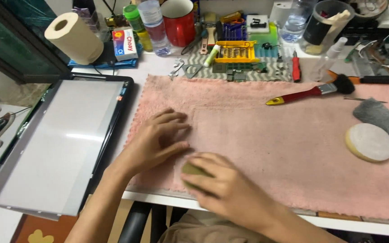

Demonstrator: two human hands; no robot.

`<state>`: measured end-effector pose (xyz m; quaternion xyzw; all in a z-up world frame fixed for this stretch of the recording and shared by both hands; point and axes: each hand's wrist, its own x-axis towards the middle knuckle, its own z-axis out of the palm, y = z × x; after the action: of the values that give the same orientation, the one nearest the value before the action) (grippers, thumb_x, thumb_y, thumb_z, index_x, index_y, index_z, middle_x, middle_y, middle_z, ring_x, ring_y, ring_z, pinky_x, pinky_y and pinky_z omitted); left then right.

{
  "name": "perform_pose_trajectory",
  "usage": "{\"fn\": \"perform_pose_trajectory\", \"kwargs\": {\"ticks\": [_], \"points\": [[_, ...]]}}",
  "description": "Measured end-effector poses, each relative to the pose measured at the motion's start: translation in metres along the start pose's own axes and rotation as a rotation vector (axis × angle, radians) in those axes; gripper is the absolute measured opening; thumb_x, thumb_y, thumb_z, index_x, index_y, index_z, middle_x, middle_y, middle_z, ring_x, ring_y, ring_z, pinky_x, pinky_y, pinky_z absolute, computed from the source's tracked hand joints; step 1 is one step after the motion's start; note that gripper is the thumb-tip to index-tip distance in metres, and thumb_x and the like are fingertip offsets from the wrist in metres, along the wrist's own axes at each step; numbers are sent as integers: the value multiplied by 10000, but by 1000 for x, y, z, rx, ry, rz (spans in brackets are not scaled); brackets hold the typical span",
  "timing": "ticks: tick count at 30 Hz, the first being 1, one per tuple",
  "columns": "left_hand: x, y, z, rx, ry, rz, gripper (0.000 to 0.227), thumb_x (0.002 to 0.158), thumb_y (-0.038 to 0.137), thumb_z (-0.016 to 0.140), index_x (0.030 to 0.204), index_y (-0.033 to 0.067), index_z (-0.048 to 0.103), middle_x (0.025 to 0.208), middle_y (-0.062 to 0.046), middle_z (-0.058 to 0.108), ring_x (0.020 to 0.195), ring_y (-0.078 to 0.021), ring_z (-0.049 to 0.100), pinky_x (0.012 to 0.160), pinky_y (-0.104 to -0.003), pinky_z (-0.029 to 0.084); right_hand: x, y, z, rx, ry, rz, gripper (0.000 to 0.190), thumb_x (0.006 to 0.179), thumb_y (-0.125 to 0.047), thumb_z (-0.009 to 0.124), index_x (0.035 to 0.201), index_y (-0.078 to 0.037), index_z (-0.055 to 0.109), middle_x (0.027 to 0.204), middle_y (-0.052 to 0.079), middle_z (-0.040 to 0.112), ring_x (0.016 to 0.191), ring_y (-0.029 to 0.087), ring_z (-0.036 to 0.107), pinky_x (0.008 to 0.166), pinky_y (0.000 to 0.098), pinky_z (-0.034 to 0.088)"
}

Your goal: The person cleans a rectangular surface on a pink towel using a brush, then scrubs with a green sponge, a dark sponge, and a white pad. The person repeatedly wipes the same area with each tool in sequence.

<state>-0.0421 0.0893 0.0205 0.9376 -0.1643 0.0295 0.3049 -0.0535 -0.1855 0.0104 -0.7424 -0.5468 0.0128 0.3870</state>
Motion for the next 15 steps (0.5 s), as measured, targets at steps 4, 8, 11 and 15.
{"fn": "perform_pose_trajectory", "kwargs": {"ticks": [4,8,11,15], "points": [[-9,-6,5,-66,-14,2,702,972,346,885,1614,153,676,1801,-129,522,1728,-413,311,1337,-682,282,19,-1,30,-40,34,-34,320,1049,-114,798,1355,-33,846,1443,320,749,1428,492,624,1252,585,501],[-6,-4,9,-53,-26,-21,720,958,376,887,1611,148,684,1811,-118,499,1749,-424,243,1354,-657,225,2,5,8,-52,19,-6,332,1023,-104,801,1345,-32,842,1484,294,736,1429,453,639,1244,571,507],[-5,-9,11,-18,-26,-26,734,932,409,903,1595,164,704,1804,-102,510,1749,-441,228,1362,-664,191,-34,21,-21,-101,15,58,349,1027,-173,825,1358,-63,839,1507,249,734,1437,427,645,1258,585,510],[-4,-7,11,-10,-55,-71,758,914,444,895,1604,200,698,1829,-80,470,1758,-442,171,1374,-682,96,-123,51,-82,-245,55,231,470,940,-164,895,1406,-180,838,1620,142,698,1487,364,653,1279,541,525]]}}
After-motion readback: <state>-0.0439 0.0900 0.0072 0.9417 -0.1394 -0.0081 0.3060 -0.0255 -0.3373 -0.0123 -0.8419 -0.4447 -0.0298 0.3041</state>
